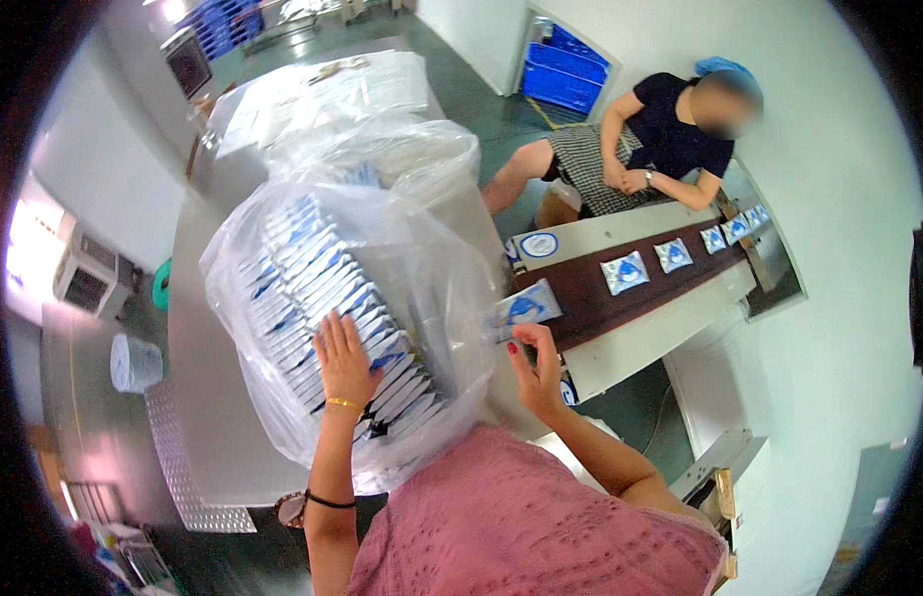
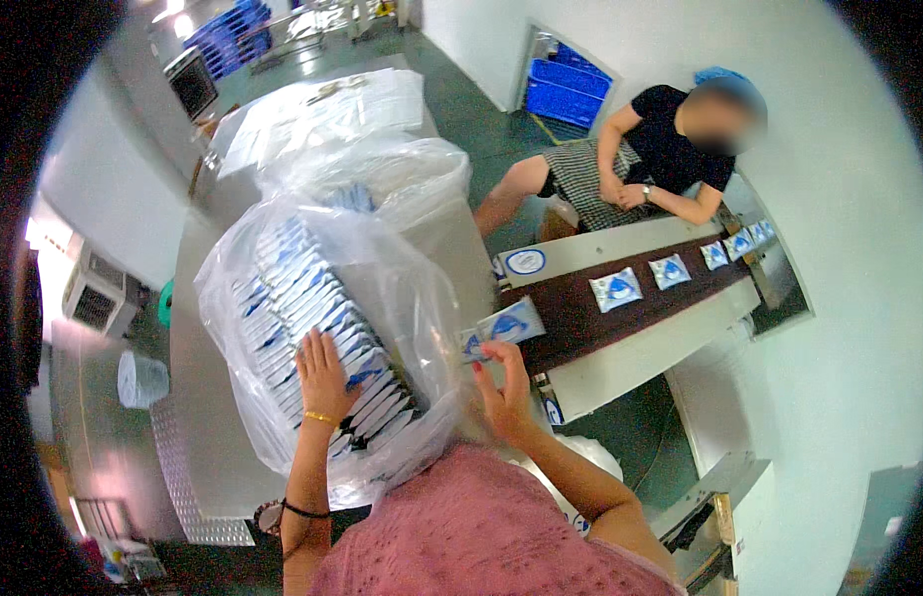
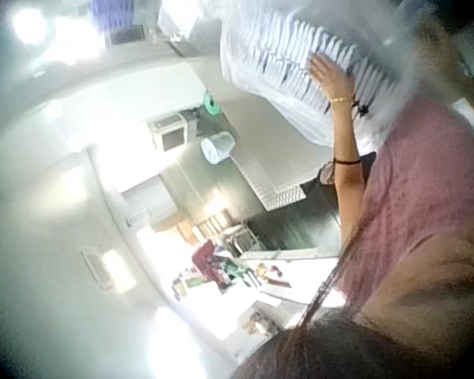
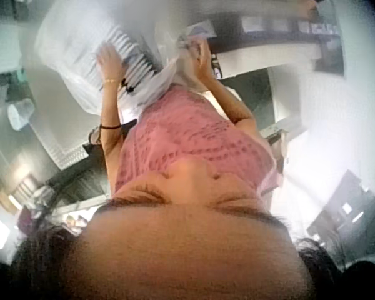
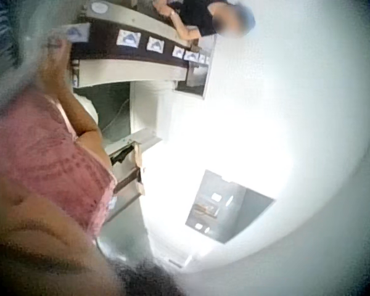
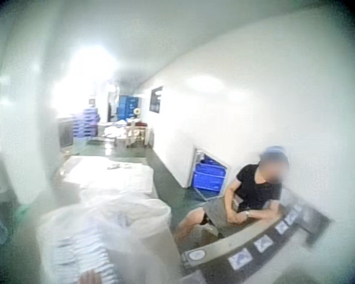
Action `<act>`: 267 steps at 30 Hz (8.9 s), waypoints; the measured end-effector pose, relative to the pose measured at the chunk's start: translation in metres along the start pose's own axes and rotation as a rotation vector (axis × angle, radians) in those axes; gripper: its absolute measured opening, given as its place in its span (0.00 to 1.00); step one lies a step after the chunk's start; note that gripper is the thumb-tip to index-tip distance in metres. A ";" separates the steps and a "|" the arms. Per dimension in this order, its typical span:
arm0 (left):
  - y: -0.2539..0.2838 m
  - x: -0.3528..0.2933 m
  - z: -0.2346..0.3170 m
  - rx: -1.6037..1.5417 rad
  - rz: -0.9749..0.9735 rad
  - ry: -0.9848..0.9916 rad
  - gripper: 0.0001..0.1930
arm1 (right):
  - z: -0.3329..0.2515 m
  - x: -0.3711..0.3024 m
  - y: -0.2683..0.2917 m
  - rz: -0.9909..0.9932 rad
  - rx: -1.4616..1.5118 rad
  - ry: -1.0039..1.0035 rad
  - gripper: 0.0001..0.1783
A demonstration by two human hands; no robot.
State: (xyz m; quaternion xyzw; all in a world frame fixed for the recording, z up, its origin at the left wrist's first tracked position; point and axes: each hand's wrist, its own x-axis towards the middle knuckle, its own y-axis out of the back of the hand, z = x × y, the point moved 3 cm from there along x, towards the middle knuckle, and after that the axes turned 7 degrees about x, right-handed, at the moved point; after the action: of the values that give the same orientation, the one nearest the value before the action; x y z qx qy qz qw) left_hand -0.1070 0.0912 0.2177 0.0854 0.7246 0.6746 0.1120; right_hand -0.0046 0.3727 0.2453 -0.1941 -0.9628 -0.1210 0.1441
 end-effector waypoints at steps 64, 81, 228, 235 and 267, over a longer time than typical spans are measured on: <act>0.013 0.002 0.007 0.015 -0.009 -0.014 0.54 | 0.243 0.130 -0.037 -1.518 -0.517 -0.312 0.41; 0.025 -0.027 -0.027 -0.076 0.130 -0.076 0.45 | 0.091 -0.011 0.062 -0.462 -0.213 -0.572 0.43; 0.076 -0.194 0.034 -0.508 -0.165 -0.477 0.10 | -0.085 -0.022 -0.103 -1.304 -0.454 0.375 0.52; 0.109 -0.171 0.026 -0.439 -0.183 -0.507 0.16 | -0.095 -0.023 -0.076 -1.786 -0.878 0.429 0.34; 0.109 -0.110 0.061 -0.621 -0.316 -0.393 0.19 | 0.212 0.183 0.234 -0.410 -1.467 -0.241 0.17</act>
State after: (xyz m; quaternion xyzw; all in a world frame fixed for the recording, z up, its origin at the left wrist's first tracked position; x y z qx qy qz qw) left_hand 0.0123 0.1280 0.3271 0.0625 0.4554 0.8068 0.3712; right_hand -0.1198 0.7054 0.1491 -0.0694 -0.6621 -0.7304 -0.1527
